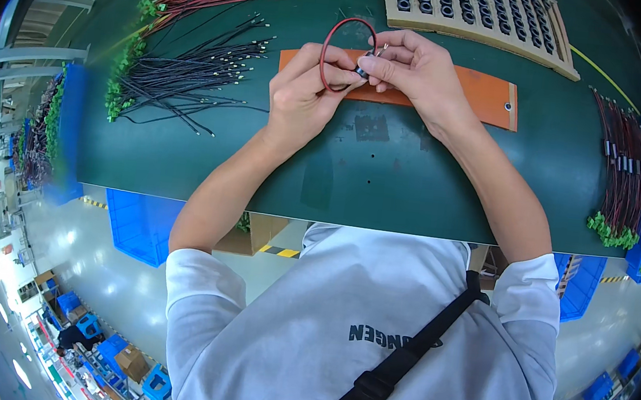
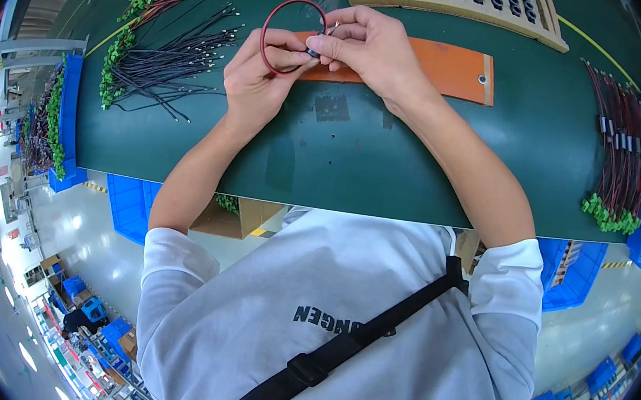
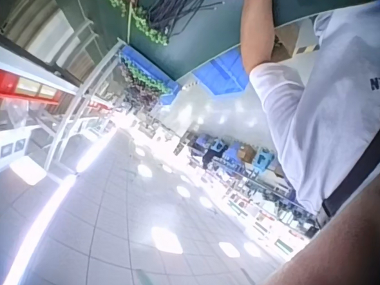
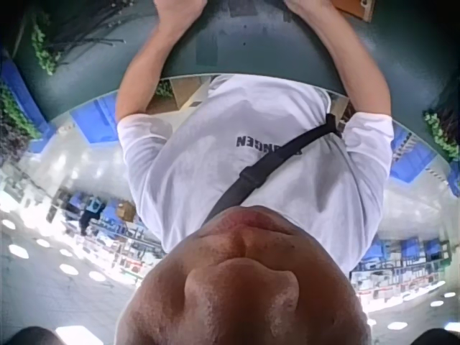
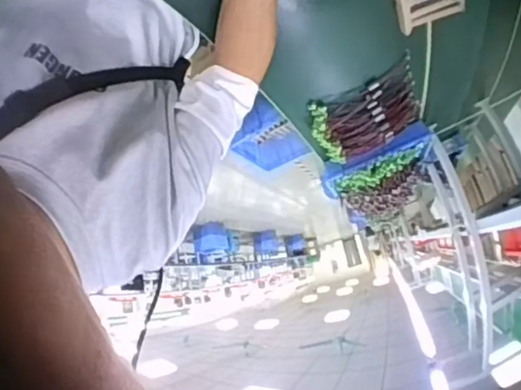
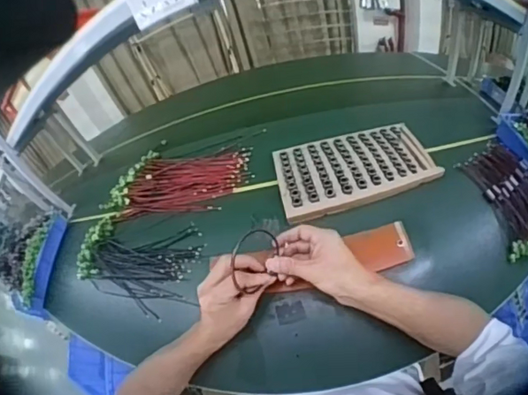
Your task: The person assembles wire harnesses by picking up red and black wires, inserting them into a black cylindrical connector, and attaching a green plastic terminal to the ends. They repeat this process for multiple wire pairs, placing the finished assemblies into a blue bin.
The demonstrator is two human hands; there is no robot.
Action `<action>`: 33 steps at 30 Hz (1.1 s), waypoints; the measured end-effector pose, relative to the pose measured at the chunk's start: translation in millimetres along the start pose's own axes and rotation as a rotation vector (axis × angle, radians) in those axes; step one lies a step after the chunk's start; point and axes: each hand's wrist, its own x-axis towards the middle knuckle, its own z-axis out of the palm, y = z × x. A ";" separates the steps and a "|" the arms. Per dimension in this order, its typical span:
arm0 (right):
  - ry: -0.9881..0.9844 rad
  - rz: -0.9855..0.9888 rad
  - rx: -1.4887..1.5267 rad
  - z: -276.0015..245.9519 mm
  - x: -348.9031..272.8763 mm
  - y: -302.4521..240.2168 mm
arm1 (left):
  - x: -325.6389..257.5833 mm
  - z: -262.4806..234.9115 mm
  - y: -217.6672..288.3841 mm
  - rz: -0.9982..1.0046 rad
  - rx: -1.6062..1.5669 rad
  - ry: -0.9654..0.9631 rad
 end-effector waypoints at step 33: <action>0.347 -0.494 -0.686 -79.1 -48.6 -23.9 | 49.8 -4.7 24.5 -0.127 0.123 -0.560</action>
